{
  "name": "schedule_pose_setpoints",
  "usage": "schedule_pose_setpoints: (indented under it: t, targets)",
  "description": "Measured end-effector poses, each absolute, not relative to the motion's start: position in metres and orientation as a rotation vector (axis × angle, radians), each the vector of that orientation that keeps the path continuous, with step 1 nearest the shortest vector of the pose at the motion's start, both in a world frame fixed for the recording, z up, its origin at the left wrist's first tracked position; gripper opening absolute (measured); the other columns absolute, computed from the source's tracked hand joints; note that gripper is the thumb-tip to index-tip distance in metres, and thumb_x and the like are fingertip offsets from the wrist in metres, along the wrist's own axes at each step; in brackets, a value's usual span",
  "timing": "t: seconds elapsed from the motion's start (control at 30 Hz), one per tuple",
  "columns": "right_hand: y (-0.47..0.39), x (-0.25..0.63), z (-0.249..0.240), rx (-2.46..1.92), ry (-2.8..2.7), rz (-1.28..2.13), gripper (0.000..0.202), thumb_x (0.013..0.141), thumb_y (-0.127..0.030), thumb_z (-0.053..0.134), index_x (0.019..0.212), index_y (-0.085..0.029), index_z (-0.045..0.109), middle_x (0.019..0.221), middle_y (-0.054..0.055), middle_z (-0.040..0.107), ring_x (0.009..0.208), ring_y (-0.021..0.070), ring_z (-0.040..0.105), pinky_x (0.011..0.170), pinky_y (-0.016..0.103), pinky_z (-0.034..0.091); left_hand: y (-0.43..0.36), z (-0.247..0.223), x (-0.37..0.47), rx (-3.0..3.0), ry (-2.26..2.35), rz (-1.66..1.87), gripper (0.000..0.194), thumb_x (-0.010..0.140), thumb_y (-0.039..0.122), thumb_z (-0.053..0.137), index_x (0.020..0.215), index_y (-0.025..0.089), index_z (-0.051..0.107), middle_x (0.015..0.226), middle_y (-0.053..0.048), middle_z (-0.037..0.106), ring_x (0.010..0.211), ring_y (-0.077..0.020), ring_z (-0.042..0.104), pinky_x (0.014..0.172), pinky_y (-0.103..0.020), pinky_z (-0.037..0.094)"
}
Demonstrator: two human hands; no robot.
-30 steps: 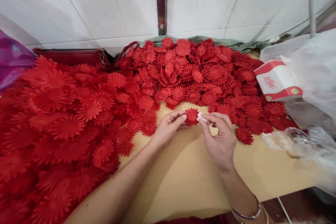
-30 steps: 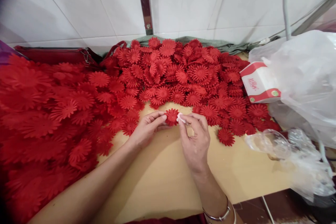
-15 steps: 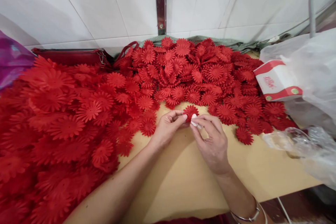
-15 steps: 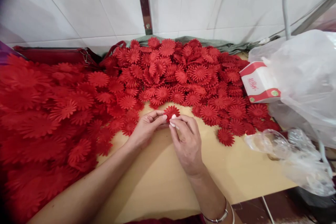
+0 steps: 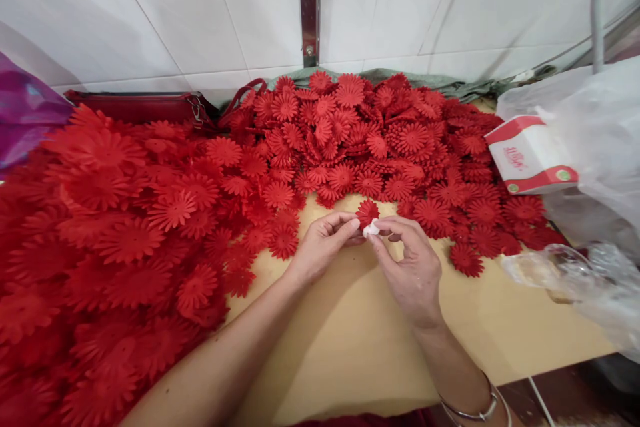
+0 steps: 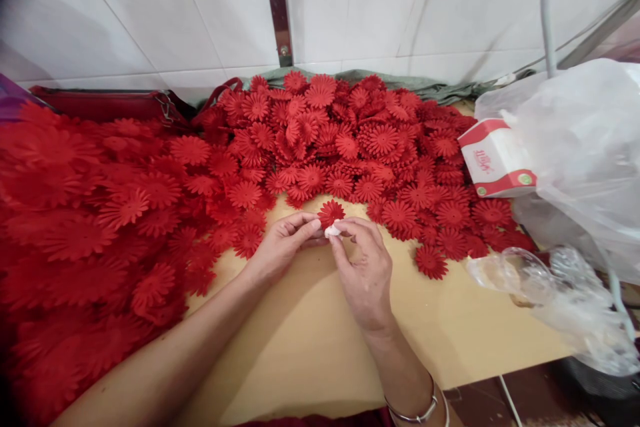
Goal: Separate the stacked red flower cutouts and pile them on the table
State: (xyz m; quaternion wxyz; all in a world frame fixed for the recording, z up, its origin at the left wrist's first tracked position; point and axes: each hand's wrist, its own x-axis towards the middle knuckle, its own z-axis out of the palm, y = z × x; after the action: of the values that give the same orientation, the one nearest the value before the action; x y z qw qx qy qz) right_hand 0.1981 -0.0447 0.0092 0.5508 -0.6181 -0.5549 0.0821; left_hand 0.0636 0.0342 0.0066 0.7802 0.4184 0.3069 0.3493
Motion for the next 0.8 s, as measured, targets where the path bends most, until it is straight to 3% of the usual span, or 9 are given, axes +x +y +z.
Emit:
schedule_pose_setpoints:
  t: [0.17,0.33,0.53,0.8]
  targets:
    - [-0.0455,0.1969,0.0129,-1.377,-1.344,0.079,0.027,0.088,-0.006,0.067,0.109,-0.023,0.067,0.107,0.005,0.069,0.104,0.0187,0.067,0.096,0.041,0.057,0.0324,0.0045,0.0650,0.977,0.681,0.781,0.036,0.075,0.046,0.082,0.088,0.014,0.071,0.085,-0.001,0.071,0.077,-0.0107,0.064,0.082,-0.025,0.054]
    - [-0.0461,0.1961,0.0176,-1.358,-1.463,-0.059,0.034,0.088,-0.003,0.066,0.114,-0.024,0.067,0.108,0.006,0.072,0.104,0.0192,0.068,0.094,0.040,0.058,0.0305,0.0040,0.0646,1.111,0.731,0.792,0.032,0.084,0.044,0.074,0.093,0.014,0.071,0.085,-0.003,0.069,0.078,-0.0121,0.062,0.080,-0.025,0.050]
    - [-0.0448,0.1994,0.0145,-1.437,-1.560,0.008,0.028,0.093,-0.007,0.062,0.114,-0.024,0.067,0.111,0.006,0.073,0.106,0.0192,0.067,0.096,0.041,0.057,0.0279,0.0087,0.0625,1.404,0.720,0.755,0.025,0.092,0.036,0.064,0.098,0.013,0.072,0.092,-0.006,0.071,0.086,-0.0156,0.063,0.084,-0.027,0.048]
    - [-0.0463,0.1951,0.0176,-1.431,-1.493,-0.043,0.025,0.090,-0.006,0.063,0.108,-0.021,0.069,0.104,0.008,0.072,0.100,0.0197,0.067,0.093,0.039,0.058,0.0249,0.0095,0.0631,1.470,0.751,0.722,0.015,0.091,0.028,0.060,0.091,0.015,0.067,0.080,-0.001,0.065,0.072,-0.0118,0.056,0.071,-0.022,0.044]
